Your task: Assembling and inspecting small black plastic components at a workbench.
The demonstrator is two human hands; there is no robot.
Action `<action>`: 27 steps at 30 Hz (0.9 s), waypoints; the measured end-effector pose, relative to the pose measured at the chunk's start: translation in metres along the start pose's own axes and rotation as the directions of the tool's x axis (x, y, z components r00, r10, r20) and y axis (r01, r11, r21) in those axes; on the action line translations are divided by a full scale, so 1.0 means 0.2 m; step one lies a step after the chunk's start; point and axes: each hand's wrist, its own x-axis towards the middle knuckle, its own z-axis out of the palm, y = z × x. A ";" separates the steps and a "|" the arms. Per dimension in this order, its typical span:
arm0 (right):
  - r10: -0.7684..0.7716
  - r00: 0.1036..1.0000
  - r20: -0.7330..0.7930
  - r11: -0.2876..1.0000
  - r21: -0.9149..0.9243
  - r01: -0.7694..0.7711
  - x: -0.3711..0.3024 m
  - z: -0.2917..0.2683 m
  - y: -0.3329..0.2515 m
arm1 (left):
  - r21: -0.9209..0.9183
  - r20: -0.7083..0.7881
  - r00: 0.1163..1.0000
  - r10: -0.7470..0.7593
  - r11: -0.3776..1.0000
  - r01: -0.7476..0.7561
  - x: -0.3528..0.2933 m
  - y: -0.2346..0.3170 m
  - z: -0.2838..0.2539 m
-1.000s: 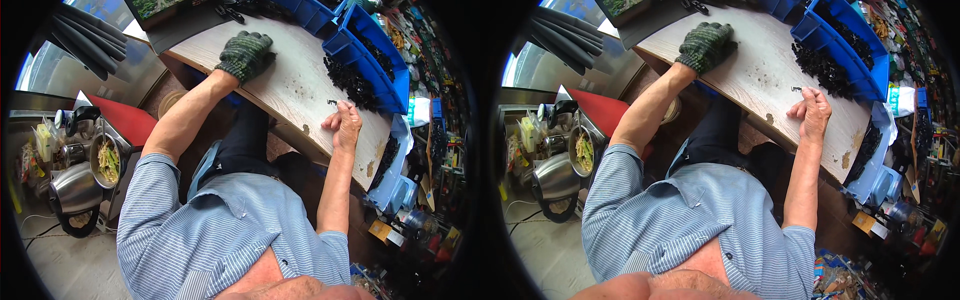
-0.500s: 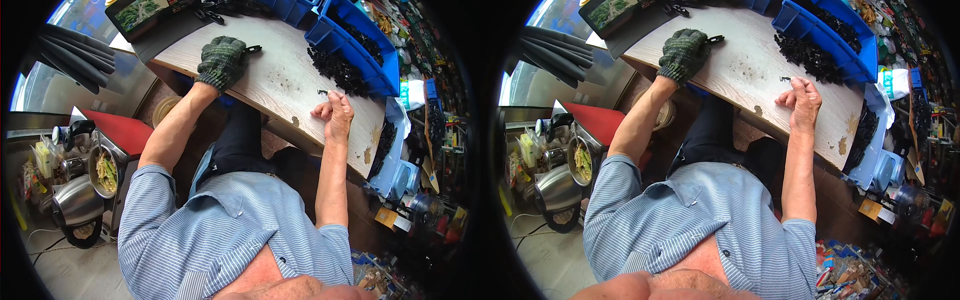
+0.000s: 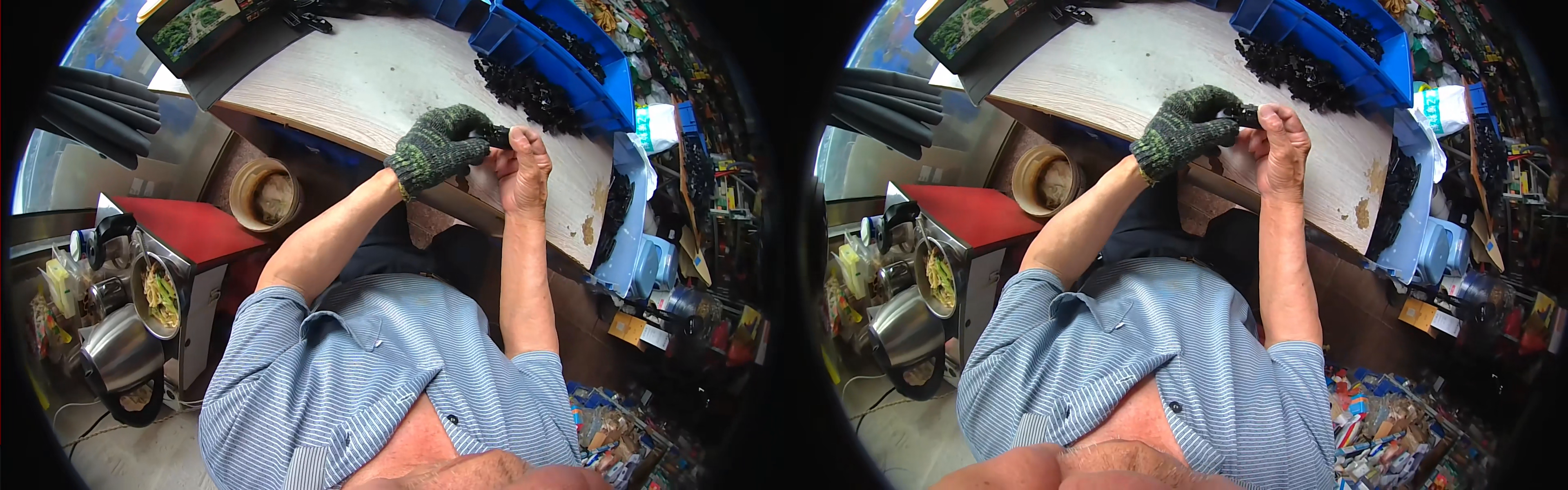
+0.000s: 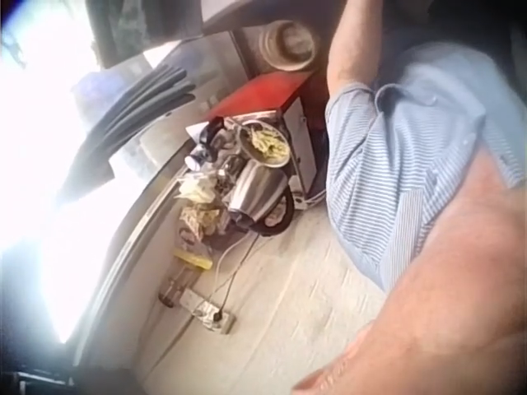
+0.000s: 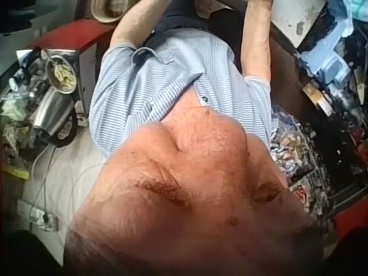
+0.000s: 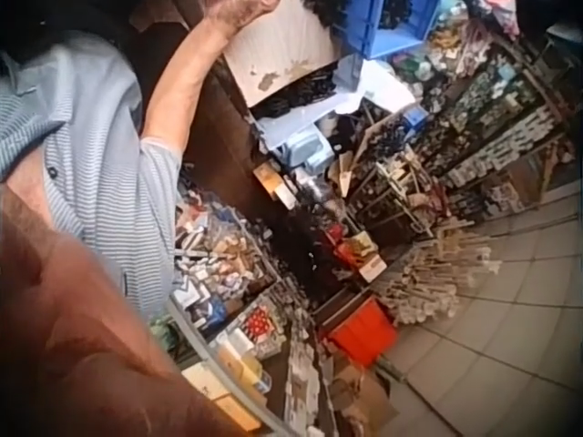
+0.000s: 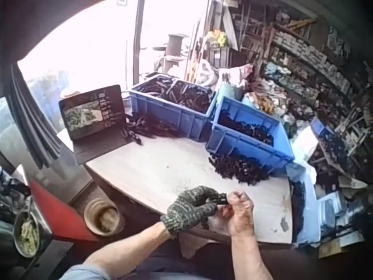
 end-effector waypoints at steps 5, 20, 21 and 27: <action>0.012 1.000 0.010 1.000 -0.020 -0.012 -0.01 0.00 -0.01 | -0.001 0.021 0.997 -0.080 0.997 0.080 0.01 0.03 0.02; 0.094 0.996 -0.006 0.995 -0.040 -0.094 0.00 0.03 -0.03 | -0.083 -0.066 0.984 -0.164 0.984 0.159 0.05 0.07 0.05; 0.086 0.996 -0.030 0.995 -0.055 -0.088 0.00 0.04 -0.03 | -0.083 -0.065 0.984 -0.164 0.984 0.158 0.05 0.07 0.05; 0.217 0.974 0.064 0.953 -0.229 -0.197 0.00 0.06 -0.10 | -0.168 -0.155 0.984 -0.090 0.984 0.064 0.03 0.03 0.05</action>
